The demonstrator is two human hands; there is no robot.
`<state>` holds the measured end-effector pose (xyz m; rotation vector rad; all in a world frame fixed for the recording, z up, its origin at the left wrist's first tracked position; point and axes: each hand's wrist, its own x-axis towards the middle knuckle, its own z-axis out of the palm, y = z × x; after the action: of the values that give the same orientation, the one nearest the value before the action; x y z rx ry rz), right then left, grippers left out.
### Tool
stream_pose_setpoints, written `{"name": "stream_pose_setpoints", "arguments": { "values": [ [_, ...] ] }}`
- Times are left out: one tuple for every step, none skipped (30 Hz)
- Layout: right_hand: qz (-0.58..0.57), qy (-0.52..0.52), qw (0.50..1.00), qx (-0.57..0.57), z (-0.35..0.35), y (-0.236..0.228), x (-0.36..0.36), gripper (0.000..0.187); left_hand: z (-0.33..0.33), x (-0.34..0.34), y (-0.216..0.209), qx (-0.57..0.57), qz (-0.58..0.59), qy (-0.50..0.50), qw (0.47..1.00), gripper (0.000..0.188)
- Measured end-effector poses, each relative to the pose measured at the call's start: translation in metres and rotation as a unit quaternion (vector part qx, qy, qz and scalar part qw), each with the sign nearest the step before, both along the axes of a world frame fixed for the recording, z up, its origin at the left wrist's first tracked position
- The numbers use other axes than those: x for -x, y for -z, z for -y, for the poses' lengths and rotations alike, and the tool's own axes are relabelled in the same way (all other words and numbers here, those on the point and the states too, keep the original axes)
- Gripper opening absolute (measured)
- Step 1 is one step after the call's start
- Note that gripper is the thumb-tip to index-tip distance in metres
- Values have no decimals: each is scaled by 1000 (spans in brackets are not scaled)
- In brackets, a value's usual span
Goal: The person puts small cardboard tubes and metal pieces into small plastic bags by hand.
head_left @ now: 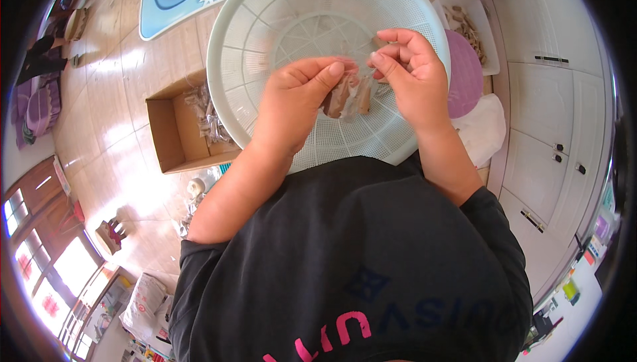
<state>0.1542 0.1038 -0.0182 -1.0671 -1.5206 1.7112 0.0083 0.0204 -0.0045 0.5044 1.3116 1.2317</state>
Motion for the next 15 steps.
{"name": "stream_pose_setpoints", "arguments": {
  "values": [
    [4, 38, 998, -52, 4, 2, 2, 24, 0, 0, 0, 5, 22, 4, 1000, 24],
    [9, 76, 992, -104, 6, 4, 4, 20, 1, 0, 0, 6, 21, 4, 1000, 24],
    [9, 76, 992, -104, 6, 3, 4, 20, 1, 0, 1, -3, 33, -1, 999, 24],
    [28, 65, 960, -272, 3, 2, 4, 16, 2, 1, 1, -11, 45, -6, 999, 23],
    [47, 52, 899, -433, 1, 0, 4, 12, 2, 1, 1, -11, 45, -6, 999, 23],
    [47, 51, 899, -432, 2, -3, 6, 12, 3, 1, 0, -24, 55, -1, 998, 23],
    [43, 38, 902, -427, 5, -7, 11, 11, 3, 1, -1, -37, 65, 6, 997, 22],
    [39, 25, 906, -422, 8, -10, 14, 10, 3, -1, -1, -38, 65, 8, 997, 22],
    [40, 27, 905, -422, 7, -8, 16, 10, 4, -4, -2, -36, 18, 4, 999, 21],
    [41, 17, 903, -427, 6, -3, 19, 9, 4, -7, -2, -34, -29, -3, 999, 19],
    [42, 8, 901, -431, 6, 0, 20, 8, 5, -9, 0, -34, -29, -4, 999, 19],
    [42, 8, 901, -431, 6, 0, 19, 8, 5, -11, 2, -38, -52, -2, 998, 18],
    [54, 13, 911, -409, 6, 0, 19, 6, 5, -12, 3, -42, -74, 0, 996, 18],
    [66, 17, 920, -386, 6, 1, 19, 6, 5, -13, 1, -42, -74, 1, 996, 18],
    [66, 18, 920, -386, 6, 2, 19, 6, 6, -14, -2, -38, -87, 13, 995, 18]
  ]
}}
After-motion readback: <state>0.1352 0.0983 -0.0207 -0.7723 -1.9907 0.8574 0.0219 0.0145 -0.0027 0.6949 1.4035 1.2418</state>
